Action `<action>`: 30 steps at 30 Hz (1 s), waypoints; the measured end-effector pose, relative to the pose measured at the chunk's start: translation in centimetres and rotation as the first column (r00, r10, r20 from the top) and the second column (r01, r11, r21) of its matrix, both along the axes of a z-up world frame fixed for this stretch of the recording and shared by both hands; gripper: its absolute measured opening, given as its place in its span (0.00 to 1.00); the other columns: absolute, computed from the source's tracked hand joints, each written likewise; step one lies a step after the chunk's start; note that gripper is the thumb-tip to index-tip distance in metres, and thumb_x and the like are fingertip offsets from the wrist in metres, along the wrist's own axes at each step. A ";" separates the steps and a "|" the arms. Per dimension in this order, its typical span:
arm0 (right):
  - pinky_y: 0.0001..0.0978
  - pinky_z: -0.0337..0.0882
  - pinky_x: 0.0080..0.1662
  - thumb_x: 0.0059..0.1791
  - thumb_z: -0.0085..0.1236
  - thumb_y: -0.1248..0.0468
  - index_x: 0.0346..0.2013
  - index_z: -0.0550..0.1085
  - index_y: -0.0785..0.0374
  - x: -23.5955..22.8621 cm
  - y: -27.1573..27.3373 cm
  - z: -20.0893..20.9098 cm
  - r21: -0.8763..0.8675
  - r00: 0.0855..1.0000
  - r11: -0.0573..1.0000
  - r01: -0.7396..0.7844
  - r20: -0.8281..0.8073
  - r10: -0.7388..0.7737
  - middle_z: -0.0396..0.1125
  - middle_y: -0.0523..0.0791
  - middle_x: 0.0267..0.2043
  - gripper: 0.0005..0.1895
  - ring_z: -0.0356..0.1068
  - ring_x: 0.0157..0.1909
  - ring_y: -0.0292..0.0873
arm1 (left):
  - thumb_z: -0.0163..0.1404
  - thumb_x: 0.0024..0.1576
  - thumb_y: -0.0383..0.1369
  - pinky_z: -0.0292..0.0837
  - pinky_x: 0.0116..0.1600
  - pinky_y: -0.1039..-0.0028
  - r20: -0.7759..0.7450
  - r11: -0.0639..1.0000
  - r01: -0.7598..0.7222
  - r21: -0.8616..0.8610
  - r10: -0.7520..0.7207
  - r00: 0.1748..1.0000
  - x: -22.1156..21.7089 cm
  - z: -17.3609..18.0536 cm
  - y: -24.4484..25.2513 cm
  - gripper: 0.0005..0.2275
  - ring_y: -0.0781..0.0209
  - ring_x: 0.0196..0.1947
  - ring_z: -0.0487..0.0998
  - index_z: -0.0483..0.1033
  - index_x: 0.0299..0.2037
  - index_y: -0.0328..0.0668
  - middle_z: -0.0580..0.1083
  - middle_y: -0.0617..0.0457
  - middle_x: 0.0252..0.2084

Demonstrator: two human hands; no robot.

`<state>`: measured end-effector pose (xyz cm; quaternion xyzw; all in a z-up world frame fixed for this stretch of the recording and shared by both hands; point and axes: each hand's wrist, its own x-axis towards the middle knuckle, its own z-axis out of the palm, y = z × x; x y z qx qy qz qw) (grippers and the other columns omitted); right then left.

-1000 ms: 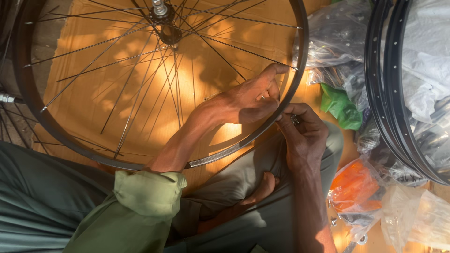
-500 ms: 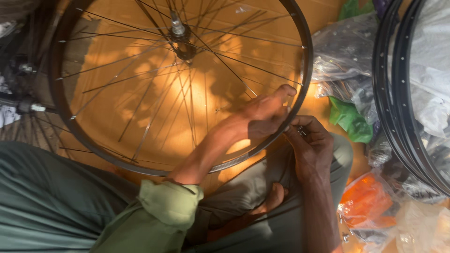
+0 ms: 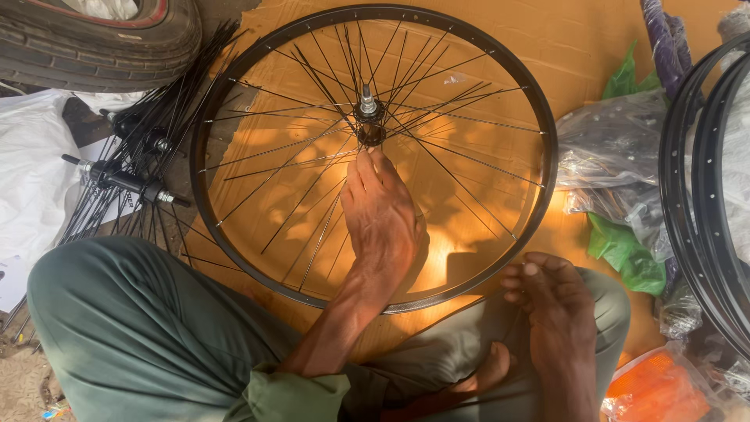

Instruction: The person is assembling a bicycle wheel by inserting spokes into the rim and securing them with nipples. They work systematically around the wheel, threading each spoke and tightening it by hand.

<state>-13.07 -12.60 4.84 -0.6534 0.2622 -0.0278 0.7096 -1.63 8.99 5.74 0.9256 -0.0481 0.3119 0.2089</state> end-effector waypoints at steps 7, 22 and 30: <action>0.28 0.69 0.41 0.53 0.55 0.63 0.42 0.76 0.65 0.5 -0.1 -0.2 0.000 0.993 0.997 -0.078 -0.093 0.077 0.74 0.44 0.36 0.08 0.70 0.38 0.36 | 0.53 0.58 0.30 0.62 0.48 0.56 -0.362 0.995 -0.031 -0.097 -0.006 0.932 -0.6 -1.7 0.2 0.22 0.44 0.47 0.67 0.65 0.60 0.27 0.69 0.40 0.49; 0.28 0.70 0.41 0.53 0.57 0.61 0.40 0.77 0.64 0.8 -0.1 -0.8 0.045 0.996 0.997 -0.067 -0.051 0.069 0.72 0.43 0.34 0.08 0.69 0.37 0.35 | 0.53 0.46 0.24 0.59 0.42 0.55 -0.227 0.986 -0.107 0.128 0.134 0.965 1.7 -2.7 4.7 0.11 0.43 0.43 0.71 0.73 0.39 0.38 0.71 0.44 0.39; 0.28 0.67 0.36 0.51 0.62 0.62 0.36 0.76 0.63 1.2 0.5 -0.6 -0.017 0.996 0.998 -0.058 -0.068 0.057 0.71 0.42 0.31 0.07 0.67 0.32 0.35 | 0.48 0.67 0.28 0.67 0.38 0.49 -0.324 0.888 0.008 -0.459 -0.177 0.929 1.8 -2.9 1.2 0.07 0.38 0.32 0.74 0.71 0.50 0.32 0.70 0.39 0.35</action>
